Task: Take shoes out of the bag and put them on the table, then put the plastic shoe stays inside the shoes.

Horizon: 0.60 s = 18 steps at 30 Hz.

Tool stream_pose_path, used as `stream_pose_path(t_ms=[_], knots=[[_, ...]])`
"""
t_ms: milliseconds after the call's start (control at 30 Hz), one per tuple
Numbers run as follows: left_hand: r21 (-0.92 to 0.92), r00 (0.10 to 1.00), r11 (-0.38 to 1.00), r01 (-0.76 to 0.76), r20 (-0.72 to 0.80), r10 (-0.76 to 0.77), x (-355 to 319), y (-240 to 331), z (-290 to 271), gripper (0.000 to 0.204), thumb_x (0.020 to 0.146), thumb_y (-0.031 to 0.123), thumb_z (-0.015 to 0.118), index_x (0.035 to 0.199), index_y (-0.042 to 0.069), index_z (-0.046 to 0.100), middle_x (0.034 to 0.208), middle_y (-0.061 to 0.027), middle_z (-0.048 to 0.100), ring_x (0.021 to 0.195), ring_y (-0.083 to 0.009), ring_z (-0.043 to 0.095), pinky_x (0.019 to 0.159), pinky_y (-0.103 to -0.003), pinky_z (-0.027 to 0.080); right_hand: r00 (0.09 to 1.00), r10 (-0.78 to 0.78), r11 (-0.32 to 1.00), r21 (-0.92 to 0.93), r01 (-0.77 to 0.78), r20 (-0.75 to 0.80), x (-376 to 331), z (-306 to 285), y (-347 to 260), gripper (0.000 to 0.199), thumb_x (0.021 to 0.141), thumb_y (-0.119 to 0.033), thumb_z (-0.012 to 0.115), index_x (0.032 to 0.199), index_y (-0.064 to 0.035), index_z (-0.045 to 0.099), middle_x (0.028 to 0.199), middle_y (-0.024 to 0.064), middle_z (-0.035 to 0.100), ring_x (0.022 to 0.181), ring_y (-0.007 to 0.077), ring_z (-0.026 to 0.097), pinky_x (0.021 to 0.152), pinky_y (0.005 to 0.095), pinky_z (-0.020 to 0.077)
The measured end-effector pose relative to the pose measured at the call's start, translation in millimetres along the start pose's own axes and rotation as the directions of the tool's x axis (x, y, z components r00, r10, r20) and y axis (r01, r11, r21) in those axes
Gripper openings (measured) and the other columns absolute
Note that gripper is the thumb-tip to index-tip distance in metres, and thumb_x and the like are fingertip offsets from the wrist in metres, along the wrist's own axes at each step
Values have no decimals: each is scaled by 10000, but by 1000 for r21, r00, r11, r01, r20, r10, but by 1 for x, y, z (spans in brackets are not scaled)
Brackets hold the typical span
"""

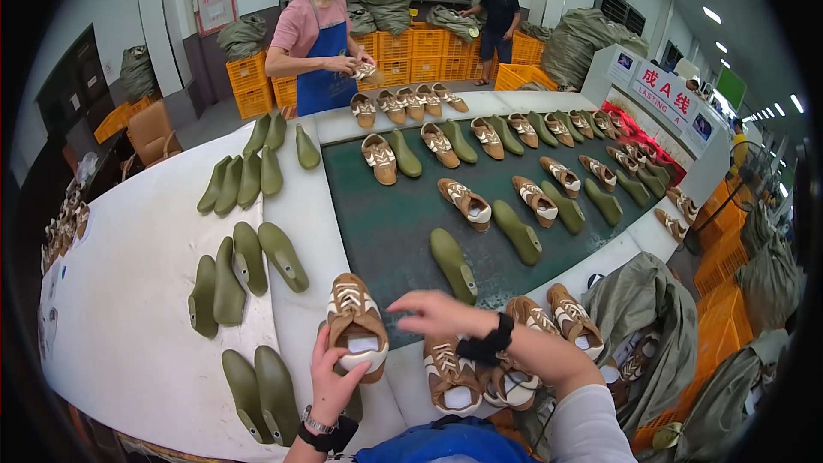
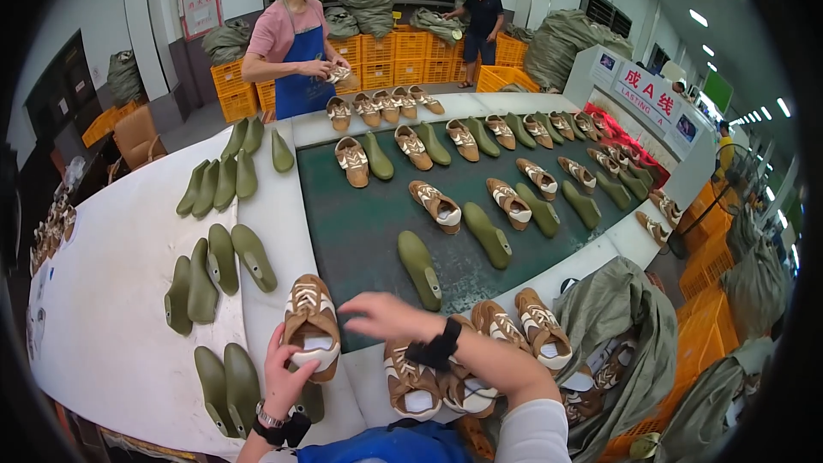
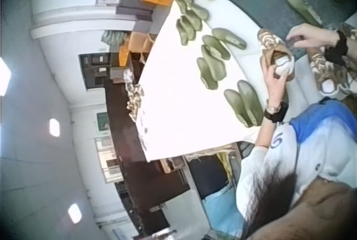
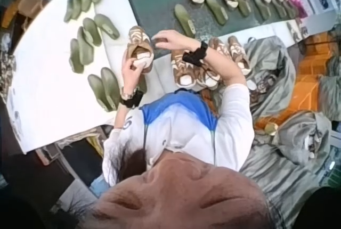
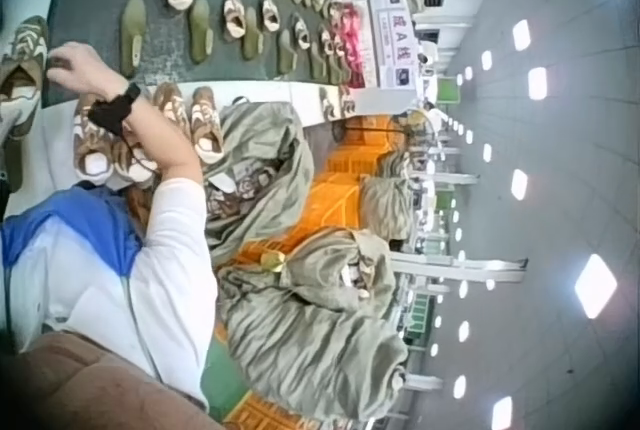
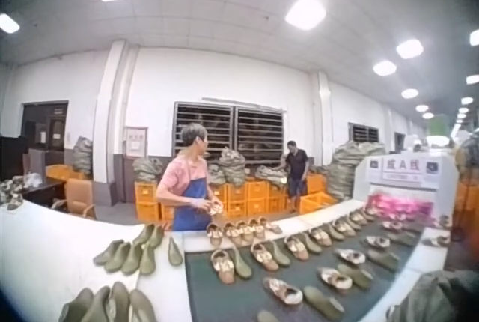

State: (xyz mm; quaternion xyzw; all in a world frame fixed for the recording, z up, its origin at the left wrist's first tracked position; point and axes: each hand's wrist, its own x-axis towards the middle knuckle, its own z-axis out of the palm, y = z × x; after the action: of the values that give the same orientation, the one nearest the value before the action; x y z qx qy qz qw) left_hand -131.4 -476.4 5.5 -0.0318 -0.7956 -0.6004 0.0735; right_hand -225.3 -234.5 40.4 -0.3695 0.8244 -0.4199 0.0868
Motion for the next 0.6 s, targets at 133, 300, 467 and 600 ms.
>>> stream_pose_path(t_ms=[133,300,467,600], knots=[[154,983,972,-177,65,169,14,20,16,326,649,143,757,884,7,577,1344,-266,333,1179,-380,432,960,-380,373,991,23,997,76,-33,131,-2,31,-42,395,824,-294,611,1129,-47,557,950,129,616,721,229,615,655,326,488],[322,970,919,-227,156,185,12,15,9,556,694,135,717,1170,17,456,1369,-254,297,1239,-377,359,992,-388,333,985,150,988,-57,-145,82,15,18,6,295,798,-211,568,1044,-50,587,870,160,635,799,296,622,700,359,483],[402,987,908,-119,144,66,-20,-19,-34,456,694,139,708,1087,3,521,1284,-251,391,1151,-393,426,960,-410,365,904,427,881,-225,-416,4,48,0,93,297,711,-216,567,960,-66,627,923,175,634,878,348,595,793,402,463],[447,990,894,-29,135,-35,-43,-54,-44,451,694,188,706,1069,2,536,1233,-248,435,1103,-401,457,926,-414,390,870,421,831,-276,-483,-255,58,-21,176,328,737,-109,530,1059,-83,586,1075,171,575,1004,343,542,856,391,440]])
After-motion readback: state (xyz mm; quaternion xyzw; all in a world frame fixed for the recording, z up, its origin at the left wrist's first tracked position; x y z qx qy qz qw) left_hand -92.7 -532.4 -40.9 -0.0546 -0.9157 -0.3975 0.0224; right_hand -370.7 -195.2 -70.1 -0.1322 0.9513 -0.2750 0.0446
